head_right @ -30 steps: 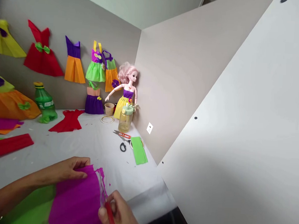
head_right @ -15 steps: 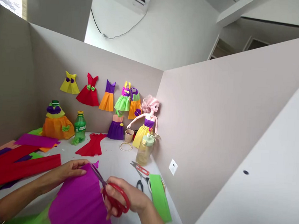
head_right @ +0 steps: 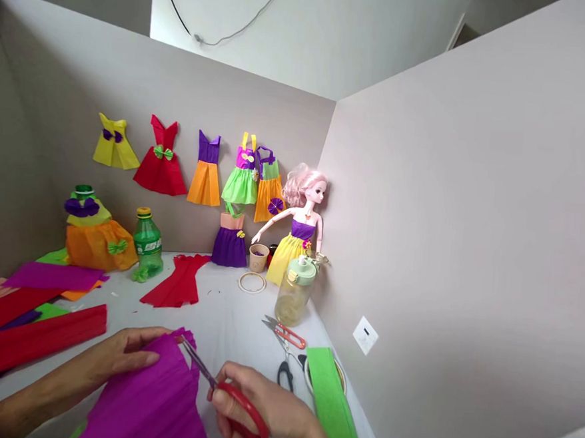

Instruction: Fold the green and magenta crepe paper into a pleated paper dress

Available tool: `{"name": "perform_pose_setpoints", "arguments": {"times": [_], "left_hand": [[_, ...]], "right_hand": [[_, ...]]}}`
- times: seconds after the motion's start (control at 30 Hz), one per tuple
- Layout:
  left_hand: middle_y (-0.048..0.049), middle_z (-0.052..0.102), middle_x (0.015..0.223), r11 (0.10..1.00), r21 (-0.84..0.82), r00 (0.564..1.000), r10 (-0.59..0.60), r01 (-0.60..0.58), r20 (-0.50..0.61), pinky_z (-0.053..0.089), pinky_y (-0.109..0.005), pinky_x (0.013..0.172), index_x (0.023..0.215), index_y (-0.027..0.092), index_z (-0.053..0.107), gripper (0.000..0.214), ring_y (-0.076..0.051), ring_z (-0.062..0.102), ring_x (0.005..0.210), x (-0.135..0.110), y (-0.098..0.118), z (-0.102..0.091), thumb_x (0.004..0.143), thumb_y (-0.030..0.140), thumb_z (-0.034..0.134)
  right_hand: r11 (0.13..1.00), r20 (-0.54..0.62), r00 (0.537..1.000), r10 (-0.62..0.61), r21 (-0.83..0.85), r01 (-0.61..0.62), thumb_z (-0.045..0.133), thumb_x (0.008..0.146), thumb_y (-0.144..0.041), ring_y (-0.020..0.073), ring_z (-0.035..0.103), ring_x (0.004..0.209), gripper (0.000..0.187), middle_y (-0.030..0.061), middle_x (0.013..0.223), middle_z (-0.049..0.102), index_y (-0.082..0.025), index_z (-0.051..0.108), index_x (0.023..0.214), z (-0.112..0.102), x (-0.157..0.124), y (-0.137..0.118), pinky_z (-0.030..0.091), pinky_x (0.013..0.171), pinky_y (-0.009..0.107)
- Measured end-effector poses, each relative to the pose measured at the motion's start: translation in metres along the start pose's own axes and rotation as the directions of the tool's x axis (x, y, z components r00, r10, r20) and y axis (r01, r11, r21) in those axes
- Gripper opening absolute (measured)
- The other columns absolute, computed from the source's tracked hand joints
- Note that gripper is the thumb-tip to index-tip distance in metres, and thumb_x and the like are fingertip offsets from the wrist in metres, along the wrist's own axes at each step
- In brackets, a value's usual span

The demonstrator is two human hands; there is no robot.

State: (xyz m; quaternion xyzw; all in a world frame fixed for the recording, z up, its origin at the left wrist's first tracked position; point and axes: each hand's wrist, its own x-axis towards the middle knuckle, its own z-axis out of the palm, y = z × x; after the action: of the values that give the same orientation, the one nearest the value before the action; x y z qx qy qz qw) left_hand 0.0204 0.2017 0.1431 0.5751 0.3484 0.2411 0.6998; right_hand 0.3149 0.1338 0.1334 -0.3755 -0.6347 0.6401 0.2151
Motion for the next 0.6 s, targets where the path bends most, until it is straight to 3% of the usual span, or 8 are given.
{"name": "perform_pose_setpoints", "arguments": {"times": [0.13,0.3,0.37,0.5,0.6], "left_hand": [[-0.0064,0.077,0.11,1.0,-0.005,0.999,-0.031,0.03,-0.025,0.053,-0.037,0.089,0.117,0.022,0.075,0.054,-0.031,0.07,0.099,0.001,-0.005,0.003,0.075,0.054,0.082],[-0.0071,0.077,0.107,0.999,0.004,0.999,-0.035,0.035,0.006,0.053,-0.035,0.083,0.117,0.021,0.074,0.056,-0.029,0.071,0.093,0.002,-0.009,0.008,0.074,0.056,0.081],[-0.0067,0.077,0.105,1.0,0.009,0.999,-0.029,0.029,0.017,0.053,-0.034,0.081,0.117,0.021,0.074,0.055,-0.028,0.071,0.09,0.003,-0.009,0.009,0.075,0.056,0.08],[-0.0057,0.076,0.104,0.999,0.033,0.999,-0.032,0.031,0.021,0.052,-0.034,0.083,0.115,0.021,0.074,0.054,-0.028,0.069,0.092,0.001,-0.006,0.009,0.076,0.057,0.079],[-0.0058,0.075,0.103,0.998,0.052,0.998,-0.047,0.045,0.039,0.053,-0.036,0.083,0.111,0.021,0.075,0.054,-0.029,0.068,0.092,0.0,-0.004,0.009,0.075,0.06,0.078]], "right_hand": [[0.999,0.035,0.999,0.037,-0.023,-0.037,0.053,0.082,-0.083,0.0064,0.049,0.051,0.065,-0.0057,0.068,0.056,-0.021,0.048,0.104,0.001,0.004,-0.003,0.036,0.048,0.016],[1.0,-0.007,1.0,0.012,-0.006,-0.012,0.057,0.077,-0.086,0.0073,0.049,0.052,0.07,-0.0071,0.066,0.053,-0.021,0.046,0.102,0.008,0.011,-0.003,0.039,0.048,0.017],[1.0,-0.039,0.999,0.01,-0.001,-0.011,0.063,0.078,-0.08,0.008,0.049,0.054,0.065,-0.0069,0.068,0.052,-0.021,0.047,0.1,0.012,0.013,-0.003,0.037,0.048,0.018],[0.997,-0.148,0.989,-0.012,-0.078,0.001,0.078,0.08,-0.05,0.0086,0.044,0.064,0.043,-0.0068,0.074,0.051,-0.021,0.052,0.098,0.018,0.015,-0.005,0.036,0.057,0.019],[0.991,-0.197,0.98,-0.017,-0.133,-0.009,0.081,0.077,-0.047,0.0095,0.042,0.067,0.043,-0.0072,0.073,0.05,-0.021,0.054,0.097,0.021,0.017,-0.008,0.035,0.059,0.02]]}}
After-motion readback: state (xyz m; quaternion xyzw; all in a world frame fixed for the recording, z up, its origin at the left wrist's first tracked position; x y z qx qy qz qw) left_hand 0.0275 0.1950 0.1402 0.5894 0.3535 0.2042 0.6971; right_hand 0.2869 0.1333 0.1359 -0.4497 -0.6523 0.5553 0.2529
